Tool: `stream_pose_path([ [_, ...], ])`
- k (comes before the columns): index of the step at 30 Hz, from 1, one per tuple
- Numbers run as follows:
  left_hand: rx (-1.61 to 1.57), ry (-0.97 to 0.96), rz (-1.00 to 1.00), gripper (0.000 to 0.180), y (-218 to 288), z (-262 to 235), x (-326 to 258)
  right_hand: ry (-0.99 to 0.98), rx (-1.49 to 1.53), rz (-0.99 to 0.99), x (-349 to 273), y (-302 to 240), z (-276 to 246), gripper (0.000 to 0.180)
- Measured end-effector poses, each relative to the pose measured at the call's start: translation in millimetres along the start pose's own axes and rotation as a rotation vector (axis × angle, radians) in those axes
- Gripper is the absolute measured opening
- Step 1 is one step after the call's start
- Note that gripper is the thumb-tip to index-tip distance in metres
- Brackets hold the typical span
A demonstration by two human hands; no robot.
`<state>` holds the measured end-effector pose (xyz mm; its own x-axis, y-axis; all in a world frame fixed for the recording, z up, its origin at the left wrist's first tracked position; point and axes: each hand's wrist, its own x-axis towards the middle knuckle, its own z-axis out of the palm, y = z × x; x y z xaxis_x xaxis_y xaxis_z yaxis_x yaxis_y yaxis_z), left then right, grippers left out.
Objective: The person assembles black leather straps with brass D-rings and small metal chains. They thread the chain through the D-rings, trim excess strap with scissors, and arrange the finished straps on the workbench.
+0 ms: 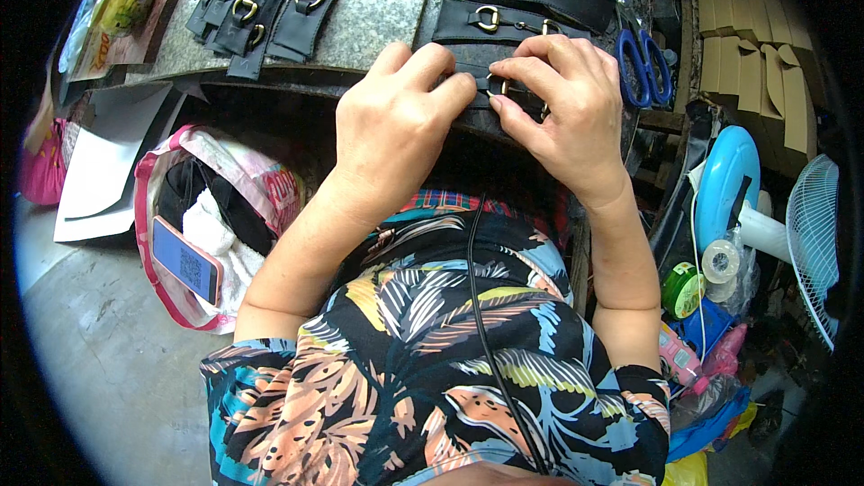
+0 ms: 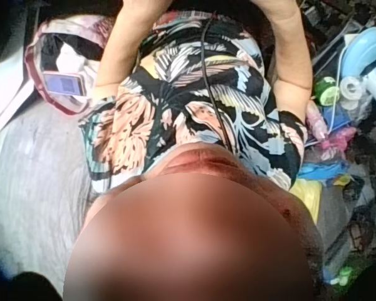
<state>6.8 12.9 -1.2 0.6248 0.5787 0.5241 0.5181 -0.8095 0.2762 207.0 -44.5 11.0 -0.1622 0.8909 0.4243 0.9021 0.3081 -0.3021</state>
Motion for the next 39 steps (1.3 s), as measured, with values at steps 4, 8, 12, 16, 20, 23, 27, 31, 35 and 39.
stream_pose_path([
  [4, 0.067, -0.01, 0.124, 0.01, 0.1, -4.1, 3.3, 0.025, 0.014, -0.03, -0.7, 3.2, 4.8, 0.03],
  [8, 0.079, -0.03, 0.121, 0.011, 1.4, -5.4, 8.8, 0.063, 0.29, 0.067, -7.1, 16.5, -8.3, 0.037],
  [12, 0.052, 0.033, 0.073, 0.015, 5.3, -5.0, 16.4, 0.193, 0.337, 0.235, -23.9, 29.4, -40.9, 0.012],
  [16, -0.109, 0.021, 0.149, 0.041, 12.9, 9.2, 32.8, 0.084, 0.011, 0.213, -41.5, 19.4, -47.2, 0.022],
  [20, -0.094, -0.132, 0.223, 0.047, 26.9, 23.0, 42.6, 0.078, -0.07, 0.268, -47.4, 14.4, -37.2, 0.027],
  [23, -0.174, -0.19, 0.185, 0.041, 26.1, 25.7, 50.9, 0.11, 0.056, 0.266, -45.8, 21.8, -35.4, 0.025],
  [27, -0.343, -0.188, 0.159, 0.031, 24.4, 22.8, 58.5, 0.104, 0.218, 0.296, -43.5, 25.9, -38.1, 0.022],
  [31, -0.869, -0.422, -0.257, 0.024, 25.9, 16.4, 60.5, 0.194, 0.743, 0.523, -36.3, 23.8, -38.4, 0.022],
  [35, -1.454, -0.535, -0.572, 0.021, 17.7, 16.2, 65.6, 0.265, 1.137, 0.584, -27.1, 23.4, -34.4, 0.037],
  [39, -1.633, -0.527, -0.69, 0.029, 13.5, 18.0, 61.6, 0.211, 1.353, 0.63, -21.0, 27.4, -30.2, 0.041],
])
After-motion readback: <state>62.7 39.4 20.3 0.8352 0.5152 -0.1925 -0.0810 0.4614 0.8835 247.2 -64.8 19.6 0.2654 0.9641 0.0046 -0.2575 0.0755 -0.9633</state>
